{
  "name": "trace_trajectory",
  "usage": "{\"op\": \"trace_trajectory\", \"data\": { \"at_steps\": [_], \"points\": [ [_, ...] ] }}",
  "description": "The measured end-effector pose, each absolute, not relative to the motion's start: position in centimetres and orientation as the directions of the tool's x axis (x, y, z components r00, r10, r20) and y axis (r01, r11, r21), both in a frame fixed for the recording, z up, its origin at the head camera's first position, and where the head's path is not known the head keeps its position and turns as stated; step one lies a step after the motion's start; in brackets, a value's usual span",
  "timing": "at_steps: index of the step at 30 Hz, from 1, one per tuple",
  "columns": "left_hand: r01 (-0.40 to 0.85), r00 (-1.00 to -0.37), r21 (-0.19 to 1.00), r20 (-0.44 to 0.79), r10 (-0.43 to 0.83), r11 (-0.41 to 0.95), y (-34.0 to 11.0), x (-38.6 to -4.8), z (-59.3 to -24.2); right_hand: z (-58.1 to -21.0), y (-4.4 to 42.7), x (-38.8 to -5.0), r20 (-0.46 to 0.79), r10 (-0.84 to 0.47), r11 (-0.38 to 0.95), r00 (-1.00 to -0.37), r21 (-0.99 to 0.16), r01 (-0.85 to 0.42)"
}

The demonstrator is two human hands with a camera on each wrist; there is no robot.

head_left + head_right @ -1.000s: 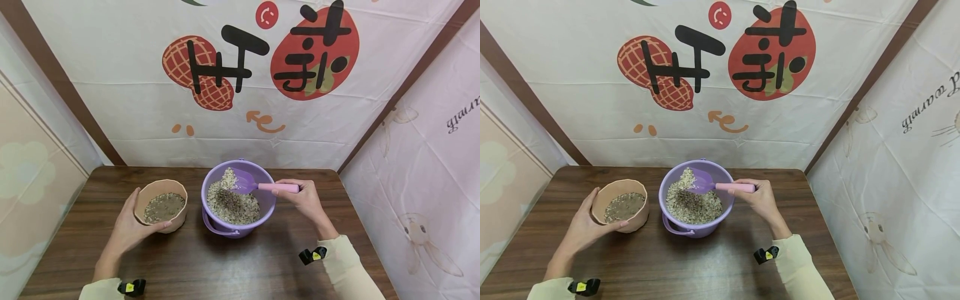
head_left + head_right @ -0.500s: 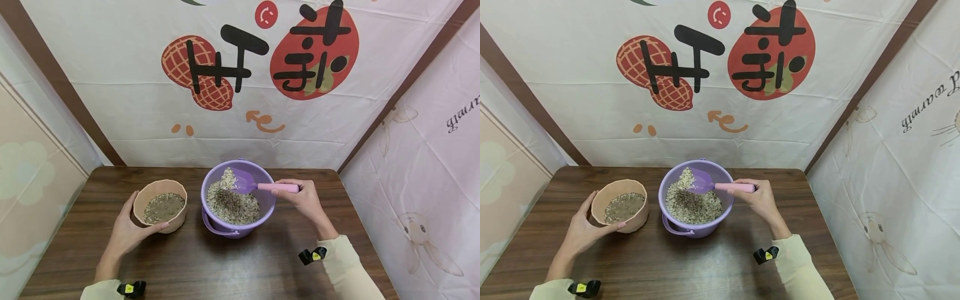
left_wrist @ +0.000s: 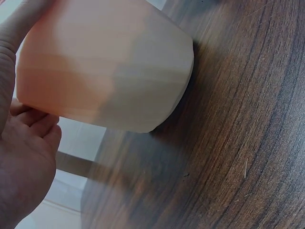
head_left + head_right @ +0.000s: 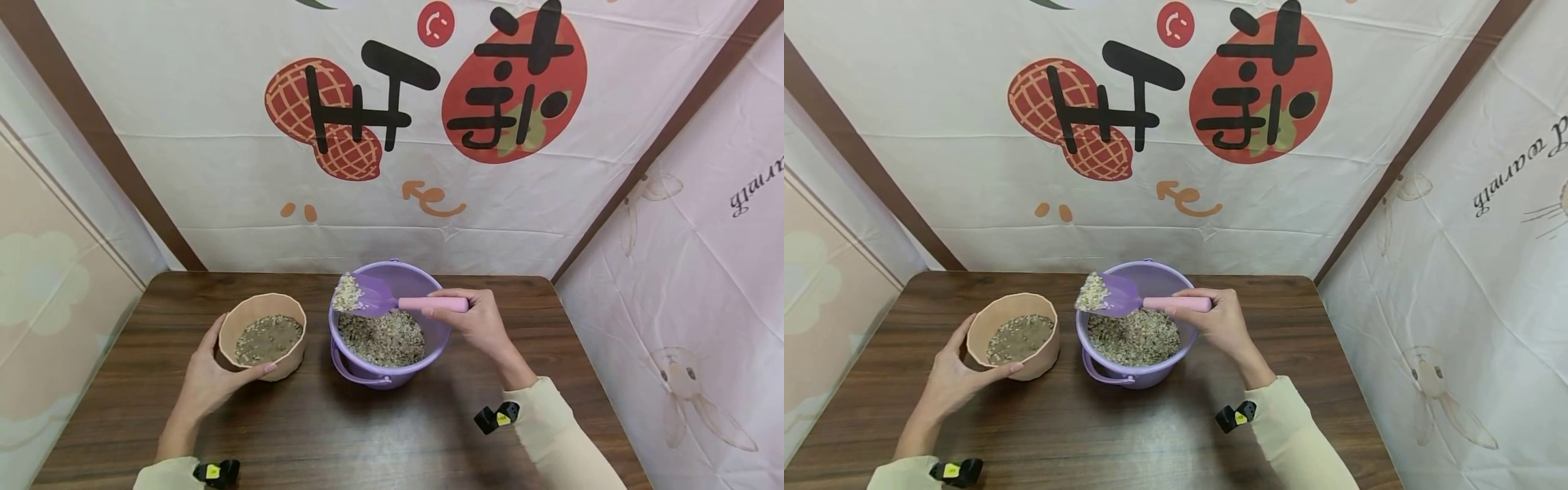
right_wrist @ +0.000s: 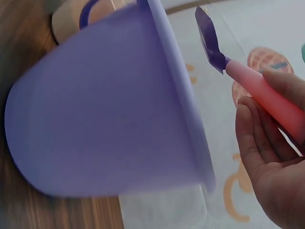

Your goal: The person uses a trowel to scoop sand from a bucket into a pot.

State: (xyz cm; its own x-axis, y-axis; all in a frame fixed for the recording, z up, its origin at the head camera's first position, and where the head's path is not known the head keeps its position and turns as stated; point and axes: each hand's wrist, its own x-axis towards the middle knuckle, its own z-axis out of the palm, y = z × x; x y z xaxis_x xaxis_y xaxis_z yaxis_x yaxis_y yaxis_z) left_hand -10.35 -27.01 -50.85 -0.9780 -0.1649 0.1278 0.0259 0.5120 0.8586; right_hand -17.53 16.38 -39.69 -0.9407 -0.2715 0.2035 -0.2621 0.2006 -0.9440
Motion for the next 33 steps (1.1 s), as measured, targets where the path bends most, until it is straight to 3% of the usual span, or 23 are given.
{"op": "trace_trajectory", "data": {
  "at_steps": [17,33],
  "points": [
    [-0.015,-0.982,0.856,0.084,-0.168,0.516,-27.0,-10.3,-50.8,-38.9,8.0,-17.3,0.171,-0.335,0.261,-0.927,-0.928,-0.266],
    [-0.003,-0.981,0.857,0.097,-0.166,0.515,-27.0,-10.3,-50.8,-39.3,3.3,-17.7,0.187,-0.412,0.293,-0.892,-0.900,-0.324]
  ]
}}
